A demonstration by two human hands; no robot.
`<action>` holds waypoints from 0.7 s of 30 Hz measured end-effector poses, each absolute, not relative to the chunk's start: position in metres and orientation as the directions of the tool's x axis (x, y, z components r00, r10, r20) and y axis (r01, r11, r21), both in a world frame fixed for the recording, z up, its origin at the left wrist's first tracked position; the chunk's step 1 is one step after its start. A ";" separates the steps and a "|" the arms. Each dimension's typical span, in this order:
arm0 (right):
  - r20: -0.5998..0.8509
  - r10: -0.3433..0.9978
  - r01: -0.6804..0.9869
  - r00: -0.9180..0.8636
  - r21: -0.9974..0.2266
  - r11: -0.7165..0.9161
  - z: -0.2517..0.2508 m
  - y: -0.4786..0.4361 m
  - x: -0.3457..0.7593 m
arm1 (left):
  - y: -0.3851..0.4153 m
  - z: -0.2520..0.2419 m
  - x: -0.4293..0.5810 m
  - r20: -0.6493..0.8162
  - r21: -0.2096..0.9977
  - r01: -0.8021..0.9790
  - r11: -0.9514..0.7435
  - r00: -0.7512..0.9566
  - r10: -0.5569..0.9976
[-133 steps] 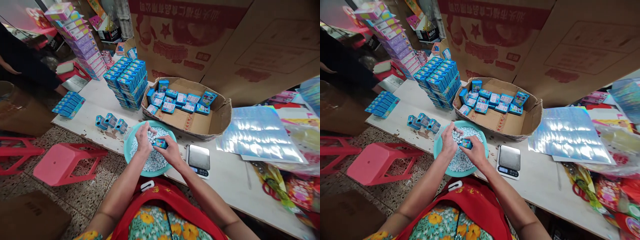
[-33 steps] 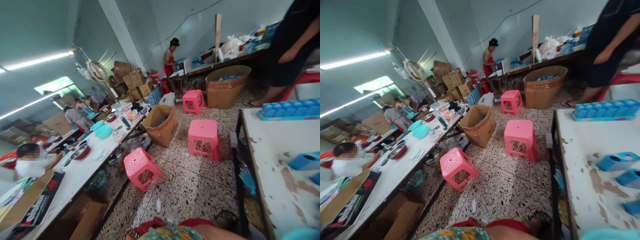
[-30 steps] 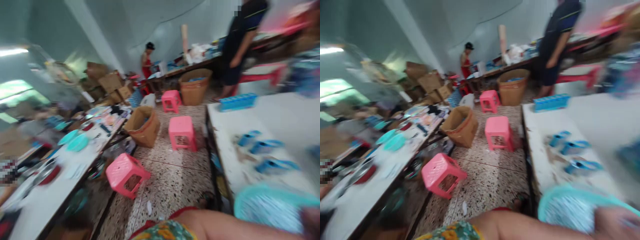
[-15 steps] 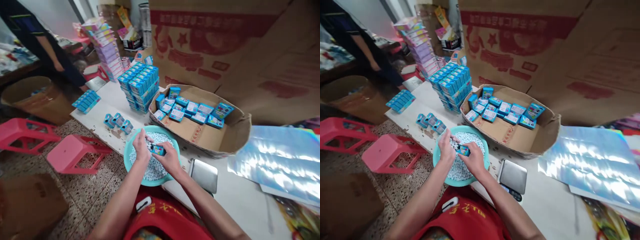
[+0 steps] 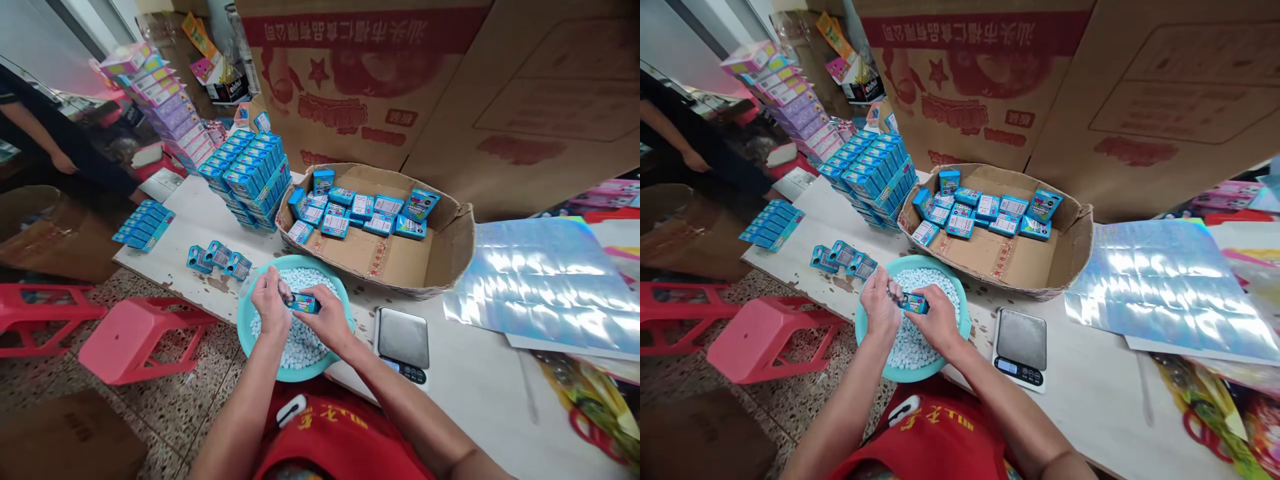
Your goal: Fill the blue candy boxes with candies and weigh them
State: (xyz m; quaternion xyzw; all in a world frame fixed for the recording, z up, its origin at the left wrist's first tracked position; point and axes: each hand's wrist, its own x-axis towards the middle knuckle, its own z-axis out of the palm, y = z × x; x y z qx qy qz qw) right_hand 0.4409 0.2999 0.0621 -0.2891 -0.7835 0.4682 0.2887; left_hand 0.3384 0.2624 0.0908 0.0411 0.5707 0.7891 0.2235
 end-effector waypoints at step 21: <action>-0.057 0.981 0.350 -0.183 -0.937 0.011 0.062 0.335 0.569 | 0.402 0.054 0.240 0.060 0.518 0.812 0.269 -0.349 0.935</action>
